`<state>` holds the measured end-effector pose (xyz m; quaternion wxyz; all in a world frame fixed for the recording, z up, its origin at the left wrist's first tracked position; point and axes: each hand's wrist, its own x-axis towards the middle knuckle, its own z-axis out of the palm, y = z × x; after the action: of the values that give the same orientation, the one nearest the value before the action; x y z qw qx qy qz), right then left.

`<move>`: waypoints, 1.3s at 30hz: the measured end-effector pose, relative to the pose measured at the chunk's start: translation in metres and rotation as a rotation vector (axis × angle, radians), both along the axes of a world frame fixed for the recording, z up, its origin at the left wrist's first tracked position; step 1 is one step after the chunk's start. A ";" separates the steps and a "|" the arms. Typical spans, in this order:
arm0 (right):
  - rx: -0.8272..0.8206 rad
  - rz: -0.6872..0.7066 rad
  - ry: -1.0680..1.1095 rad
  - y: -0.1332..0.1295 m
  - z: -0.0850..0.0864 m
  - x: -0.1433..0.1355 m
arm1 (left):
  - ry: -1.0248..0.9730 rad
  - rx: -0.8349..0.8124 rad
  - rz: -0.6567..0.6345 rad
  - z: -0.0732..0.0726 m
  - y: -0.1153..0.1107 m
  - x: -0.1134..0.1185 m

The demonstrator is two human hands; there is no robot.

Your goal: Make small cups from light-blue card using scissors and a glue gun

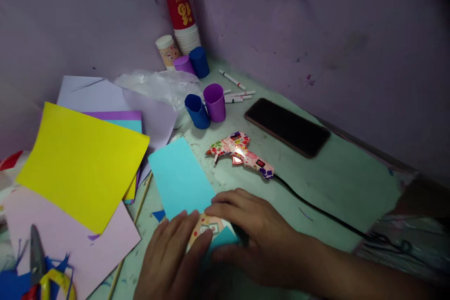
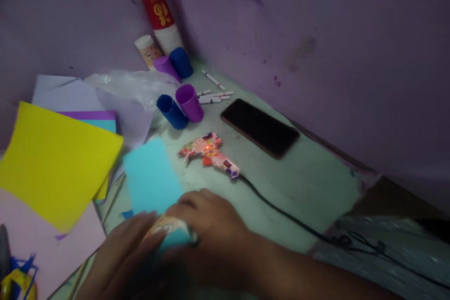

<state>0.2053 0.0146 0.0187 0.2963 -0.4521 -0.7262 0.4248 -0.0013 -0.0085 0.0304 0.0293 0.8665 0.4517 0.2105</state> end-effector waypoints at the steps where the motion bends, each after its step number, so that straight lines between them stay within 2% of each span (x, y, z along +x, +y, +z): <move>1: -0.014 -0.006 -0.007 0.001 0.002 -0.001 | 0.006 0.000 -0.041 -0.002 0.003 0.003; 4: -0.061 0.004 -0.042 0.004 0.007 -0.001 | -0.051 -0.017 -0.098 -0.002 0.013 0.009; 7: -0.032 0.013 -0.053 0.006 0.009 0.003 | -0.126 -0.059 -0.087 0.002 0.020 0.008; 9: 0.083 0.053 -0.036 0.007 0.010 0.007 | -0.155 -0.118 -0.078 0.005 0.025 0.005; 12: 0.285 0.228 -0.037 0.011 0.010 0.013 | -0.143 -0.243 -0.086 0.010 0.033 0.000; 15: 0.354 0.316 -0.135 0.017 0.009 0.014 | -0.127 -0.359 -0.089 0.012 0.042 -0.001; 19: 0.342 0.311 -0.178 0.023 0.004 0.011 | -0.275 -0.515 0.031 0.012 0.048 0.002; 22: 0.318 0.285 -0.145 0.025 -0.001 0.011 | -0.312 -0.575 0.192 0.015 0.050 -0.002; 26: 0.263 0.267 -0.142 0.032 0.000 0.012 | -0.405 -0.404 0.432 0.025 0.042 -0.020; 29: 0.232 0.279 -0.180 0.040 0.004 0.012 | -0.459 -0.282 0.479 0.025 0.024 -0.032; 31: 0.213 0.283 -0.223 0.042 0.005 0.012 | -0.440 -0.189 0.423 0.018 0.008 -0.035; 35: 0.156 0.264 -0.318 0.039 -0.004 0.017 | -0.254 0.055 0.188 -0.008 -0.025 -0.030; 37: 0.148 0.230 -0.363 0.036 -0.013 0.025 | -0.194 0.162 0.270 -0.020 -0.039 -0.022; 39: 0.155 0.195 -0.408 0.035 -0.022 0.035 | -0.184 0.253 0.407 -0.030 -0.049 -0.011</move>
<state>0.2404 0.0493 -0.0037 0.1349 -0.4322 -0.8417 0.2943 -0.0122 -0.0571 0.0002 -0.0812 0.7318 0.5821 0.3451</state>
